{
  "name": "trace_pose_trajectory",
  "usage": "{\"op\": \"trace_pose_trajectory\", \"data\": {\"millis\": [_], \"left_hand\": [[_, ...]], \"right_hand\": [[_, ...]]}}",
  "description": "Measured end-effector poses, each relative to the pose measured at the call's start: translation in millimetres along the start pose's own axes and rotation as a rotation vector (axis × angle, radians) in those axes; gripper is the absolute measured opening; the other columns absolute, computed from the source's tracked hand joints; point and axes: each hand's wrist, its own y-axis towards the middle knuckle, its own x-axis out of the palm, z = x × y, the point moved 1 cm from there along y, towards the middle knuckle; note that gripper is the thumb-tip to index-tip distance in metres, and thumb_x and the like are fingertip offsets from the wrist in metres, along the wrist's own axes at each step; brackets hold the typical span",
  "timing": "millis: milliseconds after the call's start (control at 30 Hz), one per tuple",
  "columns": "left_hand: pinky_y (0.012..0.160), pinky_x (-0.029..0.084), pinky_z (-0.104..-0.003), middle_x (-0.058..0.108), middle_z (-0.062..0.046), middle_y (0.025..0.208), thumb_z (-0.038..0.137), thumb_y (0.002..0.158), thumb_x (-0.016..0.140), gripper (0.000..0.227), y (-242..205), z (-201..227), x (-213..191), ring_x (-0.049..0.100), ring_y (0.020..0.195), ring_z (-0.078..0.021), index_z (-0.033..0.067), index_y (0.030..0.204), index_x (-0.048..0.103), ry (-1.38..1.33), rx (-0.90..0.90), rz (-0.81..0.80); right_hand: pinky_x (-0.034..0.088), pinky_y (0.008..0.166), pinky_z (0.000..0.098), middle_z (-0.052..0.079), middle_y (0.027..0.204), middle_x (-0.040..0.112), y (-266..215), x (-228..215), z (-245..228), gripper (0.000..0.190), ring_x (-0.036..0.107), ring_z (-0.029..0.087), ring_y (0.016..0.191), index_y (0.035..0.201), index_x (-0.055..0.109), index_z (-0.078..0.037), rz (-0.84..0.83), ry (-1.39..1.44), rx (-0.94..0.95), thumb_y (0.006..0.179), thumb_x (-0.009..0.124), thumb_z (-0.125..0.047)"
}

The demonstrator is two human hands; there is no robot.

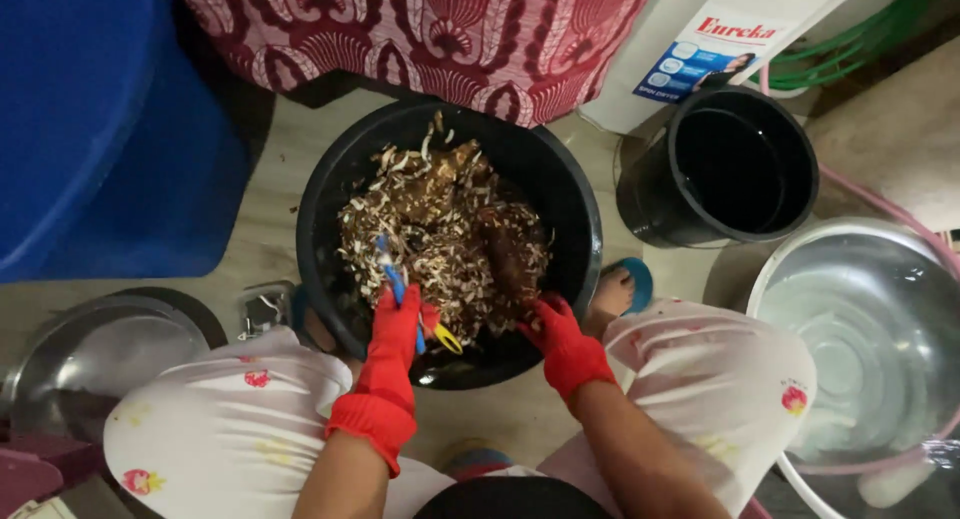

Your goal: Peeling the outer skin of a cassava root using a small knife while wearing protective gloves.

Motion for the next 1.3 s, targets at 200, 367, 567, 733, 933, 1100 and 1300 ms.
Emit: {"op": "trace_pose_trajectory", "data": {"millis": [200, 367, 567, 733, 933, 1100, 1300], "left_hand": [[0.042, 0.063, -0.054, 0.072, -0.020, 0.071, 0.035, 0.087, 0.079, 0.036, -10.7, -16.0, -8.6, 0.071, 0.050, -0.0387, 0.0094, 0.109, 0.065, 0.408, -0.128, -0.032], [0.051, 0.066, -0.047, 0.073, -0.025, 0.082, 0.033, 0.087, 0.075, 0.040, -40.1, 27.0, 2.0, 0.075, 0.061, -0.0380, 0.0003, 0.107, 0.063, 0.517, -0.053, -0.114], [0.055, 0.068, -0.047, 0.074, -0.025, 0.086, 0.033, 0.091, 0.074, 0.033, -29.7, 9.1, -10.2, 0.076, 0.066, -0.0381, 0.0027, 0.104, 0.067, 0.519, -0.097, -0.154], [0.068, 0.067, -0.049, 0.072, -0.026, 0.094, 0.038, 0.095, 0.071, 0.058, -45.3, 15.1, -9.6, 0.076, 0.077, -0.0368, 0.0056, 0.139, 0.053, 0.491, -0.164, -0.227], [0.067, 0.067, -0.046, 0.070, -0.028, 0.094, 0.048, 0.096, 0.070, 0.076, -64.4, 23.4, 18.5, 0.075, 0.075, -0.0360, 0.0106, 0.155, 0.041, 0.578, -0.203, -0.311], [0.067, 0.069, -0.045, 0.074, -0.025, 0.093, 0.062, 0.096, 0.065, 0.075, -28.0, -2.1, 28.0, 0.077, 0.074, -0.0354, 0.0176, 0.153, 0.047, 0.606, -0.235, -0.255], [0.079, 0.065, -0.054, 0.076, -0.022, 0.098, 0.052, 0.100, 0.060, 0.050, 47.6, -41.1, 35.5, 0.076, 0.080, -0.0352, 0.0142, 0.132, 0.063, 0.317, -0.377, -0.225]], "right_hand": [[0.062, 0.090, 0.0468, 0.022, 0.148, 0.048, -40.2, 6.4, -26.2, 0.072, 0.054, 0.039, 0.128, 0.146, 0.048, -0.021, -0.107, -0.409, 0.176, 0.083, 0.081, -0.013], [0.060, 0.095, 0.0423, 0.017, 0.133, 0.066, -76.2, 19.7, -23.1, 0.111, 0.065, 0.031, 0.121, 0.159, 0.022, -0.033, -0.091, -1.496, -0.067, 0.072, 0.092, -0.038], [0.049, 0.103, 0.0404, 0.007, 0.127, 0.070, 7.1, -3.8, 68.0, 0.079, 0.066, 0.029, 0.121, 0.136, 0.047, -0.040, 0.005, -1.260, -0.067, 0.066, 0.052, -0.077], [0.053, 0.101, 0.0397, 0.009, 0.124, 0.068, 16.8, 0.5, 76.2, 0.070, 0.065, 0.029, 0.120, 0.128, 0.051, -0.029, -0.015, -0.995, -0.309, 0.064, 0.070, -0.053], [0.057, 0.097, 0.0422, 0.014, 0.116, 0.067, 39.5, 17.5, 83.9, 0.061, 0.065, 0.033, 0.117, 0.112, 0.054, -0.017, -0.012, -0.676, -0.586, 0.062, 0.087, -0.027], [0.051, 0.107, 0.0436, 0.019, 0.127, 0.065, 39.0, 6.3, 63.2, 0.072, 0.060, 0.034, 0.126, 0.129, 0.053, -0.008, -0.246, -0.332, -0.463, 0.062, 0.079, -0.001], [0.060, 0.058, 0.0566, 0.027, 0.112, 0.067, 11.3, 17.9, 32.2, 0.085, 0.070, 0.042, 0.087, 0.138, 0.054, -0.007, -0.184, -0.214, -0.152, 0.059, 0.083, -0.002]]}}
